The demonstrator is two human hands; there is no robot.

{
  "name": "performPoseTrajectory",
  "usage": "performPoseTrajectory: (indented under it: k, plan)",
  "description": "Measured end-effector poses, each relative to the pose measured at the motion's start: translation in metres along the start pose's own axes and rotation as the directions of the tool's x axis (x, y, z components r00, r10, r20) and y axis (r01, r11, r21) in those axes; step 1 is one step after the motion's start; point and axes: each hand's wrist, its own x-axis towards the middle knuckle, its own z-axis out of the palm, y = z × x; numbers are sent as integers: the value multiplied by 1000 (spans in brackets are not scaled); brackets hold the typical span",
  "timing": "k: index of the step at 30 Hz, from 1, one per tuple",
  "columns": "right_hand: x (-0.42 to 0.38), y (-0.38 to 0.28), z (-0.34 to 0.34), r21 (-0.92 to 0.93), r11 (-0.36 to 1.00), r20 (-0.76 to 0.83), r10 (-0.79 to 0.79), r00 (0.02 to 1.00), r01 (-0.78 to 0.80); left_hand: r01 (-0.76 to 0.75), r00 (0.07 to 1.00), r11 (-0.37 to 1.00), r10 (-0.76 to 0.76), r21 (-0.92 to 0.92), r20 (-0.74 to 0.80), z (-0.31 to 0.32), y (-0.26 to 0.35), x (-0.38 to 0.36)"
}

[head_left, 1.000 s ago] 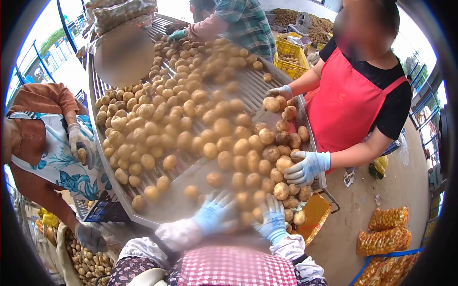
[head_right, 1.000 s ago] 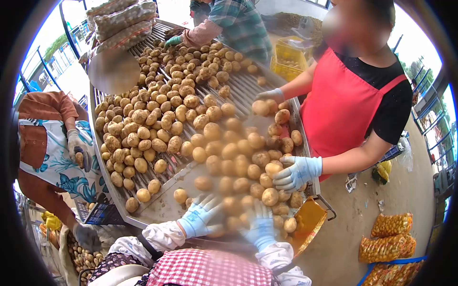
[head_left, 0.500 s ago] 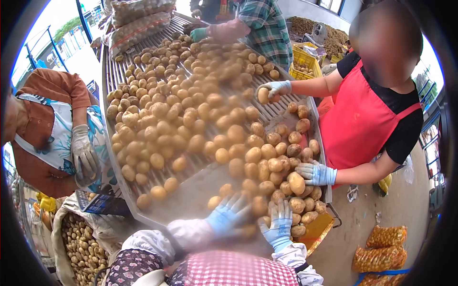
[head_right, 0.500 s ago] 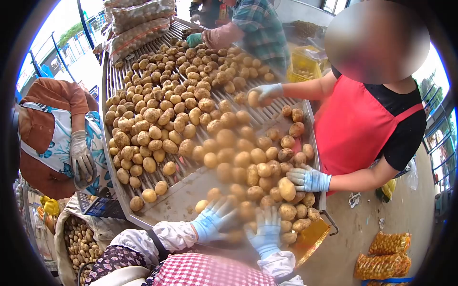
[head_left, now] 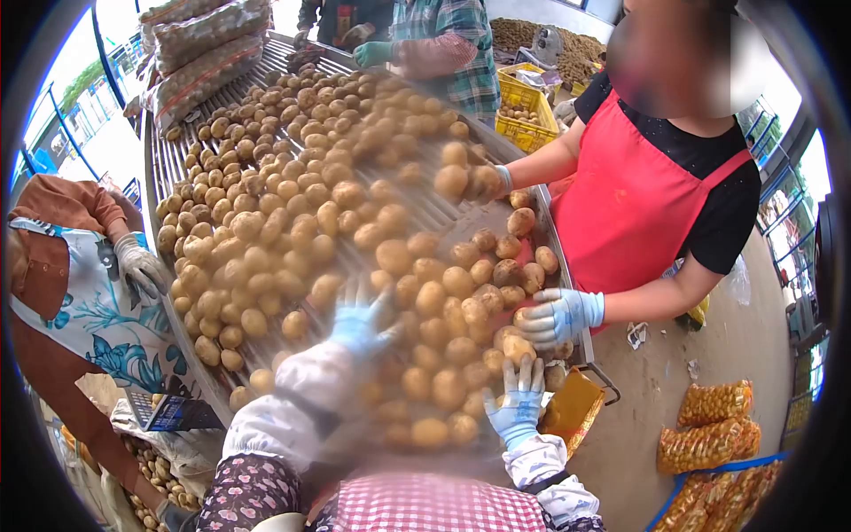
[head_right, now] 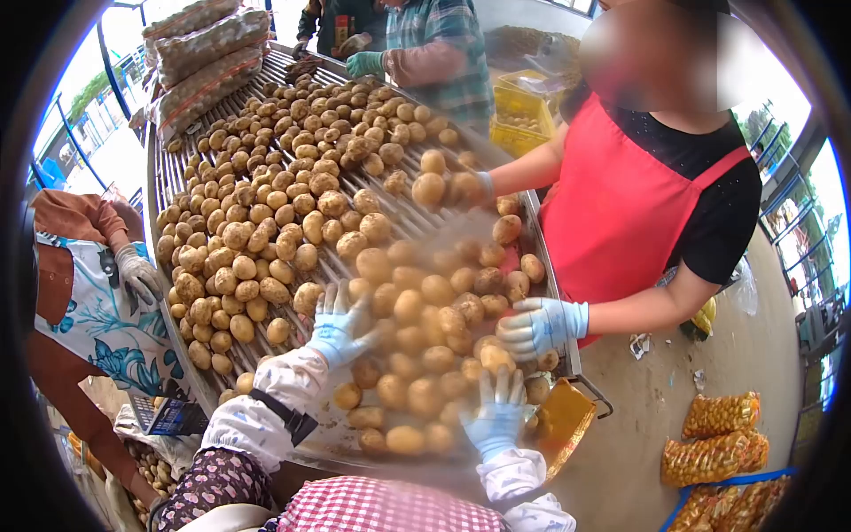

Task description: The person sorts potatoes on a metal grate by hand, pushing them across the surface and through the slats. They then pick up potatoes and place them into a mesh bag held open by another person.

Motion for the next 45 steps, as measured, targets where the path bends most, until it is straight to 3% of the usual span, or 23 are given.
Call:
performPoseTrajectory:
  k: [3,4,5,7,8,11,13,17,18,21,22,23,24,25,27,29,32,33,35,37,38,42,45]
  plan:
    - [19,14,15,6,1000,-68,-18,997,18,-103,994,994,101,39,45,4,29,-37]
    - [28,13,5,6,1000,55,9,998,-10,-86,991,996,85,8,102,5,36,-51]
    - [33,8,0,33,999,61,26,998,-28,-139,969,985,156,-98,189,-1,41,-63]
    - [36,-7,-4,90,994,79,62,995,-69,-286,903,958,280,-32,326,-22,61,-99]
    - [32,-18,-11,110,986,178,101,979,-122,-319,896,946,321,-58,306,-26,67,-111]
    - [2,-39,-41,134,989,433,-111,895,58,-429,882,898,440,-98,169,-8,72,-134]
    - [-27,-16,-27,166,985,350,-104,931,48,-430,889,899,437,-79,137,-10,91,-138]
    - [-46,17,-25,143,989,203,10,979,-40,-522,831,808,554,-274,54,10,124,-109]
    - [-49,18,-24,170,983,142,46,989,-70,-541,824,837,547,-86,147,26,128,-107]
    - [-52,13,-36,277,960,31,30,999,-37,-576,747,744,647,-338,150,48,128,-84]
    - [-57,16,-36,328,943,34,42,999,-50,-679,706,687,707,-260,23,41,123,-70]
    - [-62,17,-37,379,923,43,57,997,-69,-640,757,722,652,-265,-52,11,126,-54]
    - [-66,23,-45,374,925,18,67,998,-69,-514,857,838,511,-184,-64,-2,124,-33]
    - [-73,28,-50,378,917,13,130,991,-125,-377,915,920,353,-106,-194,5,113,-13]
    - [-86,35,-57,391,895,-16,240,971,-215,-229,971,967,220,-110,-94,15,81,24]
    - [-99,40,-62,419,864,-13,312,950,-278,-224,968,974,218,36,121,13,84,21]
    - [-112,43,-58,438,839,-11,362,932,-321,-271,957,962,267,18,111,19,106,-8]
    - [-109,40,-58,428,857,-17,326,945,-288,-355,926,934,345,47,151,26,104,-19]
    - [-91,25,-61,405,887,-31,257,966,-223,-347,871,934,353,-81,341,11,120,-51]
    - [-65,7,-57,414,902,5,128,992,-119,-420,822,907,380,2,425,8,125,-83]
    - [-48,-5,-57,417,906,44,67,997,-80,-400,837,910,411,-108,360,0,121,-93]
    - [-35,-1,-40,283,949,202,-198,959,136,-400,829,902,431,-161,355,-12,116,-102]
    - [-52,18,-26,93,996,240,-38,970,16,-394,834,915,397,-91,382,9,124,-101]
